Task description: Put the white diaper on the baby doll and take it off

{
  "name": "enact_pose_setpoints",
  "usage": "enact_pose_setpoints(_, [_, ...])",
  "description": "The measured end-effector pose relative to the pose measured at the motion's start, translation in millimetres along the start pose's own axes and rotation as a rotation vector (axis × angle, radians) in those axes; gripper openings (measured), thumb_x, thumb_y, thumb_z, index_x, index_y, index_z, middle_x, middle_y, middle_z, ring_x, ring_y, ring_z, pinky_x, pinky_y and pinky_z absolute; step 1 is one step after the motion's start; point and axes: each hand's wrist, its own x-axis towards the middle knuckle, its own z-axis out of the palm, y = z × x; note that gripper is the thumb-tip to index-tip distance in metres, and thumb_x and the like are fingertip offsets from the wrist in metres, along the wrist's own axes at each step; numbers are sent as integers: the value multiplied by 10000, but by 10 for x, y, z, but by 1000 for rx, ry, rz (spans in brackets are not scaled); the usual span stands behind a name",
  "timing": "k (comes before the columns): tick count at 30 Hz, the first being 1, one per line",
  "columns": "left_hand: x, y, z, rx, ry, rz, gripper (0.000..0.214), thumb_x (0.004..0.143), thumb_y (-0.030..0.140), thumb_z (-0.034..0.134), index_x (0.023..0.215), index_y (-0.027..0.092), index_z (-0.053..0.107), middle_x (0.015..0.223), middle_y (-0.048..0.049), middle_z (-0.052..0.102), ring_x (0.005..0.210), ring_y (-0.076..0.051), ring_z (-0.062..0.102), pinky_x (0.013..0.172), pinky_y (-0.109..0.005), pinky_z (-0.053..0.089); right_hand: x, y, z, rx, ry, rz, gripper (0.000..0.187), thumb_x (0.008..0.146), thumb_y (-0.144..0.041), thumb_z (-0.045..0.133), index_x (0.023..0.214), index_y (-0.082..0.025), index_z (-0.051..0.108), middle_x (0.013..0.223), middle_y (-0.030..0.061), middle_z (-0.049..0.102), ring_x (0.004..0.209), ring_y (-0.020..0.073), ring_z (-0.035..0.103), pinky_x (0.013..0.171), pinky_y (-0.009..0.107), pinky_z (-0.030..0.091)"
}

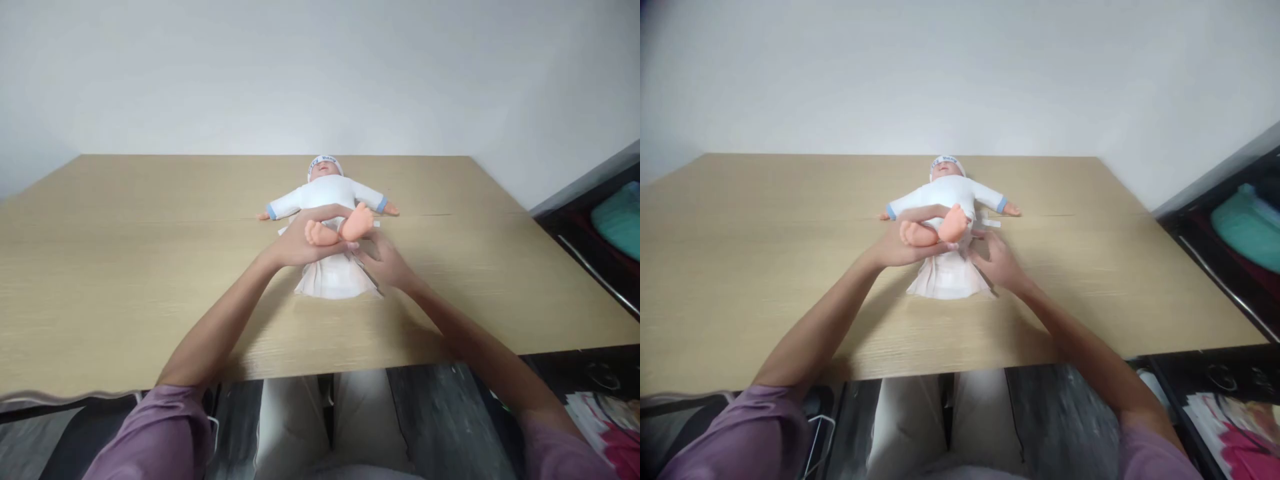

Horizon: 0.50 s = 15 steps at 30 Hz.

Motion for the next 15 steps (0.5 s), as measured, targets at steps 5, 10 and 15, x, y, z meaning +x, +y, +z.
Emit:
enact_pose_setpoints(5, [-219, -26, 263, 38, -73, 134, 390, 960, 434, 822, 1308, 279, 742, 1385, -81, 747, 1330, -301, 672, 1165, -479, 535, -229, -283, -58, -78, 40, -260, 856, 1007, -411, 741, 1746, -344, 314, 1699, 108, 521, 1568, 355, 507, 1308, 595, 455])
enact_pose_setpoints(10, [-637, -256, 123, 268, -127, 129, 448, 991, 452, 783, 1384, 256, 696, 1407, -130, 714, 1357, -325, 637, 1214, -536, 487, -187, -46, -216, -139, -172, -441, 564, 1060, -327, 626, 1617, -373, 551, 1549, 36, 685, 1526, 298, 576, 1330, 554, 440])
enact_pose_setpoints(15, [-1111, -768, -91, 375, -162, 160, 426, 1015, 423, 728, 1396, 236, 691, 1509, -153, 689, 1496, -366, 562, 1278, -609, 430, -242, 452, -318, -246, -280, -633, 433, 1129, -281, 436, 1501, -295, 657, 1592, 60, 670, 1557, 287, 560, 1304, 564, 454])
